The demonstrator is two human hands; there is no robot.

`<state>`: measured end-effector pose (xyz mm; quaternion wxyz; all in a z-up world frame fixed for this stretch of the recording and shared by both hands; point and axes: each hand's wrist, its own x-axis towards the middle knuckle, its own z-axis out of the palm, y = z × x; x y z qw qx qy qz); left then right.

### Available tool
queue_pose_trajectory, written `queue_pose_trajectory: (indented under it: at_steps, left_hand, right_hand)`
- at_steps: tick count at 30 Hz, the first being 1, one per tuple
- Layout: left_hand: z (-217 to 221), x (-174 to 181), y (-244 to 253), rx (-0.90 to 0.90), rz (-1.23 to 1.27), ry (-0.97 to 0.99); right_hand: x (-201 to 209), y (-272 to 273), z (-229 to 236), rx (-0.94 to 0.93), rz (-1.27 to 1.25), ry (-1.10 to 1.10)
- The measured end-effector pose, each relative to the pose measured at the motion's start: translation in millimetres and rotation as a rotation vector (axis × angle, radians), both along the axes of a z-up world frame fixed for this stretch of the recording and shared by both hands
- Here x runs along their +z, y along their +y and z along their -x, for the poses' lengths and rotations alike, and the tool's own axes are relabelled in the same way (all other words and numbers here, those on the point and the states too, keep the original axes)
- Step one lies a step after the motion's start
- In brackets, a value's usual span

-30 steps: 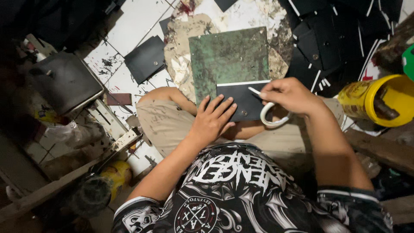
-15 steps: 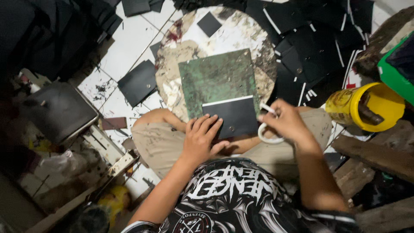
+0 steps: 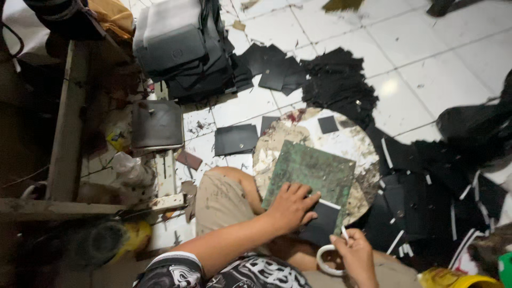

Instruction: The person applies double-sided tape to the edges of small leather pieces and peels off the backing, working on a circular wooden block.

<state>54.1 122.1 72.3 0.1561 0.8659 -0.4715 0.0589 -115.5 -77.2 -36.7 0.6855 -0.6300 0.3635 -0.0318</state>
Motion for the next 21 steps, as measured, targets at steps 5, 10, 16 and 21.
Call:
queue_pose_trajectory:
  at_steps: [5, 10, 16, 21]
  left_hand:
    - [4, -28, -31, -0.085, 0.123, 0.142]
    - [-9, -3, -37, -0.067, 0.054, 0.473]
    - [1, 21, -25, -0.250, 0.159, 0.542]
    - [13, 39, -21, -0.285, 0.137, 0.543]
  right_hand:
    - [-15, -4, 4, 0.013, 0.043, -0.059]
    - [-45, -23, 2, -0.077, 0.111, -0.099]
    - [41, -30, 4, -0.146, -0.084, -0.253]
    - [13, -26, -11, -0.029, 0.169, -0.345]
